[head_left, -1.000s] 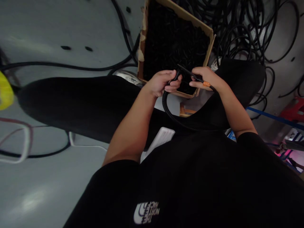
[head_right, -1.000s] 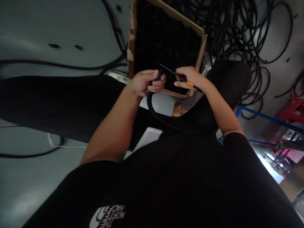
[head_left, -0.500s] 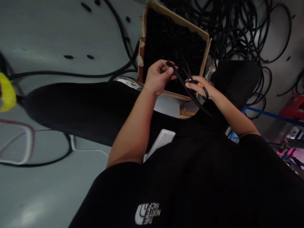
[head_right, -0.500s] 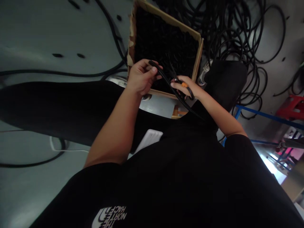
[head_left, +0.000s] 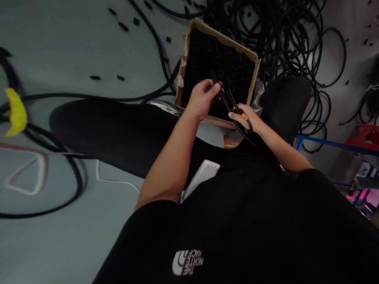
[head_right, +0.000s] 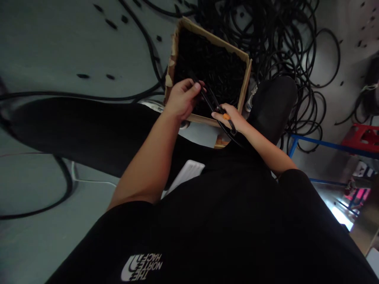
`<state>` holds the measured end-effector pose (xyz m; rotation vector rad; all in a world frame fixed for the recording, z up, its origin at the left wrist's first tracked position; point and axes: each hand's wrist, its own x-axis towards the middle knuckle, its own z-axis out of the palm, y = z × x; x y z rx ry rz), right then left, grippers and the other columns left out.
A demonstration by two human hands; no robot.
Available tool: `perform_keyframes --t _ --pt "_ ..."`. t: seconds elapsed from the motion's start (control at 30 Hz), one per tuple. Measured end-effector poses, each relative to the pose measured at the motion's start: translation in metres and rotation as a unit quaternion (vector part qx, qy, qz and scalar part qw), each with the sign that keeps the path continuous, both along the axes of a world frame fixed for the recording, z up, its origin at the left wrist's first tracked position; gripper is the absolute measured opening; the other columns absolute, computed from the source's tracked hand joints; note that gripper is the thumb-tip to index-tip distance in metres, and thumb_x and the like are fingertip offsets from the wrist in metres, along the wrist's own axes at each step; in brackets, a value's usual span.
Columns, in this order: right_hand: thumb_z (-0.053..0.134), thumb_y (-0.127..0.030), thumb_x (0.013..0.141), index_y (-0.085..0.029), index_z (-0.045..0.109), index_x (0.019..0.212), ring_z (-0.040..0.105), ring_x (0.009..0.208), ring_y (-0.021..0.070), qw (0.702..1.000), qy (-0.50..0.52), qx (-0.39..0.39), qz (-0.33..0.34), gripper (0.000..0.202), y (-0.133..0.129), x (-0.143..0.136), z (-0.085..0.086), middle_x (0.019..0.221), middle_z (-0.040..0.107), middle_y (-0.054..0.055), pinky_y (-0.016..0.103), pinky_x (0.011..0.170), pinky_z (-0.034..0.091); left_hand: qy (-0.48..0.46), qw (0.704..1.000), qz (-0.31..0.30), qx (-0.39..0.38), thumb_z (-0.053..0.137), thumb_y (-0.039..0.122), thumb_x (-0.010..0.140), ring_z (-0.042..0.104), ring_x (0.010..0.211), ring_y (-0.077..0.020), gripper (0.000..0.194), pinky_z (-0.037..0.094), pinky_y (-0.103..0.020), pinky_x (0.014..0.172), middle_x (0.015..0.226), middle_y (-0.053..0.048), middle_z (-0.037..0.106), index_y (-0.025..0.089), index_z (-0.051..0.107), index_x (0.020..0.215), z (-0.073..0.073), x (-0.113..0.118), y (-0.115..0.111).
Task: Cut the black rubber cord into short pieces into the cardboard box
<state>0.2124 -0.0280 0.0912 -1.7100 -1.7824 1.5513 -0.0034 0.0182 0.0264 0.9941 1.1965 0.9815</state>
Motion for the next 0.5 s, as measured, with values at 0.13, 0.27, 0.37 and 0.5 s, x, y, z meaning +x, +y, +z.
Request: perform_keyframes --t 0.13,0.27,0.37,0.5 --pt "0.095 -0.087 0.102 -0.029 0.059 0.097 0.067 0.093 0.0246 0.999 0.045 -0.006 -0.024 0.068 0.007 -0.006 0.007 0.087 0.058 -0.002 0.040 0.090 0.068 -0.033 0.998 -0.054 -0.005 0.096 0.081 0.110 0.093 0.104 -0.0280 0.058 0.074 -0.035 0.088 0.102 -0.009 0.088 0.026 0.077 0.115 0.013 0.002 -0.009" --pt "0.094 -0.083 0.104 -0.028 0.065 0.107 0.074 0.099 0.0244 0.994 0.103 0.020 0.008 0.063 0.015 0.003 0.020 0.097 0.068 0.001 0.038 0.092 0.070 -0.054 0.998 -0.027 -0.015 0.072 0.096 0.118 0.089 0.090 -0.0251 0.066 0.072 -0.035 0.079 0.088 -0.003 0.079 0.031 0.077 0.123 0.016 -0.004 -0.006" --pt "0.092 -0.080 0.109 -0.027 0.070 0.116 0.080 0.103 0.0233 0.992 0.123 0.022 -0.006 0.058 0.018 0.027 0.031 0.104 0.073 0.003 0.037 0.095 0.072 -0.074 0.997 0.011 -0.028 0.064 0.099 0.118 0.077 0.074 -0.0225 0.067 0.059 -0.033 0.061 0.081 -0.001 0.070 0.034 0.079 0.129 0.009 -0.019 0.003" --pt "0.093 -0.077 0.111 -0.025 0.073 0.124 0.082 0.099 0.0220 0.992 0.129 -0.011 -0.008 0.057 0.019 0.057 0.039 0.103 0.074 0.003 0.034 0.090 0.073 -0.082 0.996 0.016 -0.021 0.072 0.095 0.113 0.073 0.074 -0.0226 0.064 0.048 -0.035 0.055 0.083 -0.002 0.071 0.035 0.082 0.133 0.003 -0.039 0.015"
